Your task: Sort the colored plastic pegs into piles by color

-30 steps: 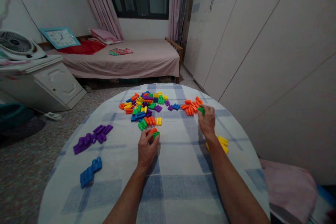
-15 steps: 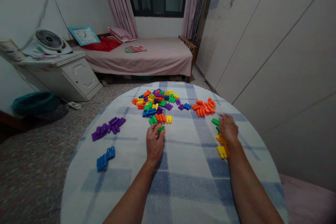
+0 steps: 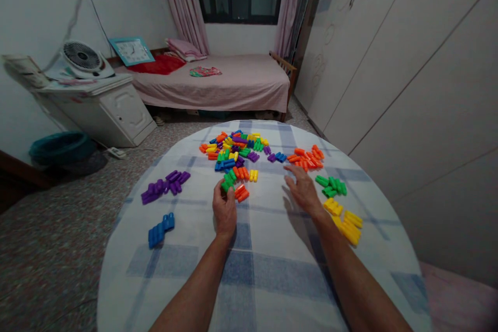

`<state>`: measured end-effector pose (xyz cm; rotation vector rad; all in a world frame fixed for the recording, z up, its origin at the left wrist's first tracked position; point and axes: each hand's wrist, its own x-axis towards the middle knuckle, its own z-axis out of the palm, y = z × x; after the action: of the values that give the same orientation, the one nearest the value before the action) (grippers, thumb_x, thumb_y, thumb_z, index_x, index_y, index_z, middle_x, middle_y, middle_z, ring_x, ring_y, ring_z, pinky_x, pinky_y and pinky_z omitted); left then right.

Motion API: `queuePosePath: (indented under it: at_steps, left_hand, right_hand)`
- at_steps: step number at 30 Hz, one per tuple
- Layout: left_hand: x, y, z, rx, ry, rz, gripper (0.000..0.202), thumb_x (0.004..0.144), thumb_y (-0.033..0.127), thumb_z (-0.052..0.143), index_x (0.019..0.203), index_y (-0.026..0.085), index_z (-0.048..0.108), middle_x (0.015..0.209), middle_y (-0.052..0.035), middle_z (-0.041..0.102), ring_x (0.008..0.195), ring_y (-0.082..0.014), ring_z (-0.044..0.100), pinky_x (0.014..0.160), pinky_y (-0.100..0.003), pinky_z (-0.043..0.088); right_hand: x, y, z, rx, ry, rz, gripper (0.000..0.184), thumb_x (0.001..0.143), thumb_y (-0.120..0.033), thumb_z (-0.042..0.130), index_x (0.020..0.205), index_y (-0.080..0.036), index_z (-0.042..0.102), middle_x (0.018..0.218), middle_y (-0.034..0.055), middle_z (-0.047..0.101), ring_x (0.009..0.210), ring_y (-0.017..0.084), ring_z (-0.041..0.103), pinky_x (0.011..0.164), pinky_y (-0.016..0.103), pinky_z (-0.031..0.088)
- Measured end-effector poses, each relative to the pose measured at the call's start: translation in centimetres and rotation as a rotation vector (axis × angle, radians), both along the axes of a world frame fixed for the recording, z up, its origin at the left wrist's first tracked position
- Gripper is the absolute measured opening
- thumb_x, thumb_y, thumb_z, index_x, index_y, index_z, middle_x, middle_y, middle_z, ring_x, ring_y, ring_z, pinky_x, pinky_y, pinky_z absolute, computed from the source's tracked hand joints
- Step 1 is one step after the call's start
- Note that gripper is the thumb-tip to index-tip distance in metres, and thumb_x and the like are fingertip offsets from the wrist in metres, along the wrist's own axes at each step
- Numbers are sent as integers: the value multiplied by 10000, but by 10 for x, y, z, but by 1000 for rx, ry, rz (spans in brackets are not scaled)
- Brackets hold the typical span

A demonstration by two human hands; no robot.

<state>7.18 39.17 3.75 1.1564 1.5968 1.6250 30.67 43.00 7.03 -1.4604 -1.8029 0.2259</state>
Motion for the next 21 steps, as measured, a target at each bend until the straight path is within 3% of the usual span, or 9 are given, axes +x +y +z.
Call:
queuePosePath:
  at_steps: [4,7,12,16,19,21]
  left_hand:
    - [1,0,0,14,-57,-28,466,848,302,514,1300,198,471,1084,-64,615,852,-127,601,800,-257,496]
    - [2,0,3,15,-49,-7,423,827,256,510,1245,193,505,1106,-66,614,834,-120,603,782,-242,500]
    - [3,-1,7,-16,-39,7,459,807,201,495,1266,188,492,1127,-75,609,899,-134,606,841,-263,500]
    - [3,0,3,-15,-7,23,489,799,176,483,1287,188,479,1164,-89,591,974,-153,593,893,-289,489]
    - [4,1,0,-4,49,40,495,791,148,472,1284,195,492,1192,-89,569,973,-148,589,892,-280,490]
    - [4,1,-1,18,75,41,482,800,144,457,1276,199,503,1204,-87,555,983,-146,588,895,-274,488]
  right_hand:
    - [-66,-7,-16,-54,17,264,368,867,-239,480,1217,-195,585,1296,113,542,1206,213,502,1045,406,398]
    - [-93,-3,-27,-25,-44,282,399,878,-212,481,1270,-212,554,1378,117,476,1279,228,431,1058,436,380]
    - [-97,11,-35,-65,-176,166,559,774,-61,448,1315,-179,520,1409,124,451,1312,270,376,1051,481,354]
    - [-90,4,-33,-41,-234,104,391,794,-100,471,1156,-164,603,1237,128,562,1183,253,475,993,435,388]
    - [-87,-9,-30,6,-262,-26,285,816,-136,486,1066,-158,623,1180,141,567,1215,288,431,996,467,359]
    - [-85,-15,-27,55,-243,-23,278,831,-148,478,1071,-149,619,1235,146,539,1280,294,370,1031,476,324]
